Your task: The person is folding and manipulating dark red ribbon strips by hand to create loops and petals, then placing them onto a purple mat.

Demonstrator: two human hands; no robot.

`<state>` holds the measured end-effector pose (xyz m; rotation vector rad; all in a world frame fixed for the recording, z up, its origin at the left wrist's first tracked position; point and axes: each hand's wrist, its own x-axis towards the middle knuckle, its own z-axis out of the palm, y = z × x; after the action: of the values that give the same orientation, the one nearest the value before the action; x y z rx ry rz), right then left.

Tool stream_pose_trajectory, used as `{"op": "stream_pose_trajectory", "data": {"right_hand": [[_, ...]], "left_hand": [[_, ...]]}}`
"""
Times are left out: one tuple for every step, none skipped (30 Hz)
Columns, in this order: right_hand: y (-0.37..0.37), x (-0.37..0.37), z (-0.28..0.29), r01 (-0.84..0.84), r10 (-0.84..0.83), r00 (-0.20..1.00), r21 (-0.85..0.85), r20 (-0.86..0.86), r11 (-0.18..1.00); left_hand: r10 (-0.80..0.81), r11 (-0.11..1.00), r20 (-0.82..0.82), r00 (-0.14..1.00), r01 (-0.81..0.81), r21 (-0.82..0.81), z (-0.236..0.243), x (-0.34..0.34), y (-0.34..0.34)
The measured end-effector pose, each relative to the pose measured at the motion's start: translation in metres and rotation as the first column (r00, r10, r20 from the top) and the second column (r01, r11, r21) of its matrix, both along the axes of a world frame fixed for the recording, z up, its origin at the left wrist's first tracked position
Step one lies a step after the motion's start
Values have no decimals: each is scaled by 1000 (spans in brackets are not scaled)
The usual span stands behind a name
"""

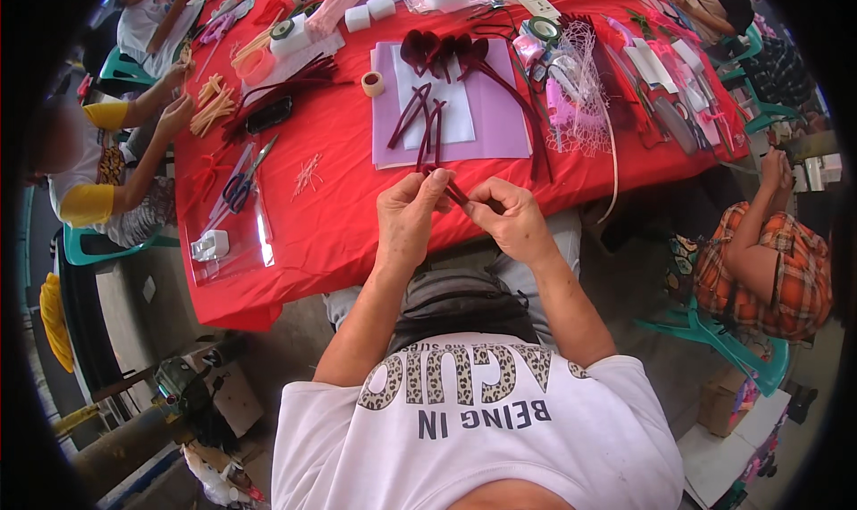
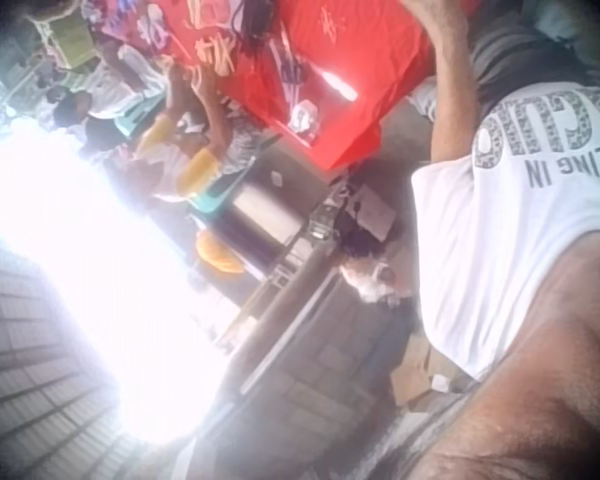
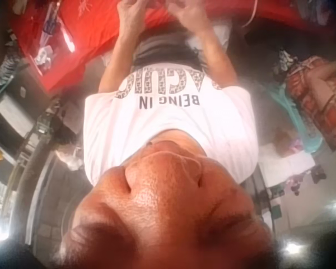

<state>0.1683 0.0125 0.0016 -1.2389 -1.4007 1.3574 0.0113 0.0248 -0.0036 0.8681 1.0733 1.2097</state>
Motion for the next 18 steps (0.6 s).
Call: {"op": "stream_pose_trajectory", "data": {"right_hand": [[0,-1,2,-3,3,1000,14,13,1000],[-1,-2,0,-7,3,999,86,37,996],[-1,-4,-3,-12,2,998,158,61,987],[0,-5,-6,-20,1,996,227,85,974],[0,-5,-7,-26,-1,994,239,112,971],[2,-5,-8,-32,-3,990,250,140,968],[4,-4,-9,-39,-5,986,264,166,964],[8,-3,-13,-14,-9,993,192,119,981],[13,-1,-21,8,-17,997,119,73,993],[18,1,-27,25,-26,999,44,25,999],[24,4,-29,57,-58,998,-55,-20,997],[32,7,-37,105,-108,994,-76,-23,991],[40,13,-52,161,-164,986,-97,-22,982],[50,16,-63,213,-217,976,-118,-21,970],[59,20,-73,244,-246,969,-126,0,961],[69,18,-80,260,-255,965,-109,52,959],[78,15,-83,276,-266,958,-87,105,957],[86,13,-86,290,-278,948,-64,157,955]], "left_hand": [[-5,1000,12,1000,5,4,-1,0,0],[-2,1000,0,1000,2,26,-3,1,1],[1,999,-10,1000,0,49,-6,1,1],[5,998,-21,1000,-4,70,-8,1,2],[8,998,-26,1000,-7,55,-9,2,2],[11,999,-32,999,-10,40,-10,2,4],[14,1000,-39,999,-13,26,-10,2,6],[-9,1000,-49,999,9,15,-13,2,9],[-32,999,-59,998,32,4,-19,-1,15],[-54,999,-69,996,54,-8,-24,-4,22],[-23,999,-143,989,26,21,-29,-7,30],[11,999,-215,977,0,52,-33,-10,40],[39,996,-281,959,-16,84,-37,-10,51],[57,993,-441,895,-4,119,-39,-13,60],[80,988,-588,805,13,151,-41,-16,70],[113,983,-719,686,26,179,-46,-20,79],[163,970,-788,594,49,238,-52,-21,88],[149,972,-863,483,87,217,-59,-23,95]]}}
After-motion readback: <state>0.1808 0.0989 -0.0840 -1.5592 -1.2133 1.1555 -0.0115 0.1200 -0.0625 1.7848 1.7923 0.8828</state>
